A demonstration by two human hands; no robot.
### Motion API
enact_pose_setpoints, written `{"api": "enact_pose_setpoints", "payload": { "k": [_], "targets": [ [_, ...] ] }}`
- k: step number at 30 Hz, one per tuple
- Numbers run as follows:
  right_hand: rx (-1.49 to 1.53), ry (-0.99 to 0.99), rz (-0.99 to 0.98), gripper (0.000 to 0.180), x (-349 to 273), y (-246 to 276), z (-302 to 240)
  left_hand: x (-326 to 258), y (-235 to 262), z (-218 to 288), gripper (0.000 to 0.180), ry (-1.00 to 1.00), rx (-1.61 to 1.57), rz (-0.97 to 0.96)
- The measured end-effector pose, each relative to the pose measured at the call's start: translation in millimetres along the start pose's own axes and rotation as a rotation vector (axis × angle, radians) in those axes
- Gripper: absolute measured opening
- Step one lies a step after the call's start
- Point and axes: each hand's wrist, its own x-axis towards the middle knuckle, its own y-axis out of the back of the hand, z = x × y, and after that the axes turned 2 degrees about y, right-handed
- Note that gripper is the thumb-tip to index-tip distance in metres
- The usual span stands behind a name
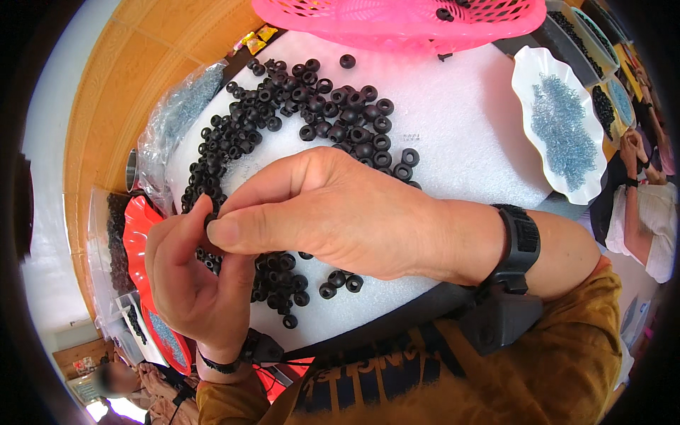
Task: Assembling small black plastic components by hand on a padded work surface.
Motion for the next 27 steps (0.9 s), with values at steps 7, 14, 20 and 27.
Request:
{"api": "enact_pose_setpoints", "payload": {
  "k": [7, 14, 20, 27],
  "targets": [
    [0.04, 0.03, -0.038, 0.026, 0, 1, 0, -1, -1, -8, 0.049, -0.205, 0.097, 0.065],
    [-0.016, 0.054, -0.039, 0.025, 2, 2, 0, 1, -2, -10, 0.05, -0.258, 0.166, 0.058],
    [-0.044, 0.064, -0.028, 0.023, 3, 1, 1, 0, -5, -11, 0.051, -0.139, 0.007, 0.017],
    [-0.042, 0.035, 0.026, 0.02, 4, 5, -2, 2, -9, -14, 0.053, -0.119, -0.066, -0.012]
  ]
}}
